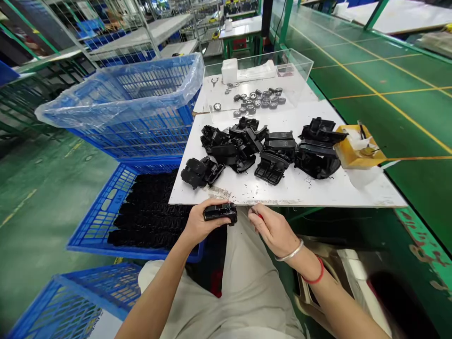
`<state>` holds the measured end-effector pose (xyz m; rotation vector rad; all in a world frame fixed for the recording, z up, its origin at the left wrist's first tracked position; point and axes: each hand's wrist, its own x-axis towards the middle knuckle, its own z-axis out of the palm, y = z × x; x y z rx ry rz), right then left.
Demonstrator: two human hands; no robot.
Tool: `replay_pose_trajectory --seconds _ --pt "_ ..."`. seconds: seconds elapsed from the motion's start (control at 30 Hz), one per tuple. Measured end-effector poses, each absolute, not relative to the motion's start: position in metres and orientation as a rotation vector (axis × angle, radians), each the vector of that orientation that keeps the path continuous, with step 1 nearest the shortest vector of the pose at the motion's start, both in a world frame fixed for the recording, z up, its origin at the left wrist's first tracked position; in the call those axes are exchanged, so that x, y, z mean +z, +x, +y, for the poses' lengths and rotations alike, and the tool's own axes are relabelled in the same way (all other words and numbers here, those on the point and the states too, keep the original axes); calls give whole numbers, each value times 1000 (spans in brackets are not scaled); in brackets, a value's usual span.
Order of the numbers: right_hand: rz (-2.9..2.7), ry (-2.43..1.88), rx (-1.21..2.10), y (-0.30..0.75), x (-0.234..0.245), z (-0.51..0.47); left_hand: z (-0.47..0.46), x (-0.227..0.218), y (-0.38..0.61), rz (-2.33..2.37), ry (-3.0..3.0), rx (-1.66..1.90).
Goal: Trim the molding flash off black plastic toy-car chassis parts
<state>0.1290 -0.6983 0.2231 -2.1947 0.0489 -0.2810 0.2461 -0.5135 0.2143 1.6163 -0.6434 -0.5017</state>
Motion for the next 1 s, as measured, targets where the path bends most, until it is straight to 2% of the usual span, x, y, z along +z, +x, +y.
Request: replay_pose_trajectory --seconds 0.23,0.63,1.0 --pt "-85 -2287 -142 136 211 -709 -522 210 255 -792 1664 -506" --pt "-95 -2638 -266 148 207 -702 -523 210 259 -799 1668 -538" --pt "-133 -2656 -259 152 203 -701 -522 211 260 -787 1674 -559"
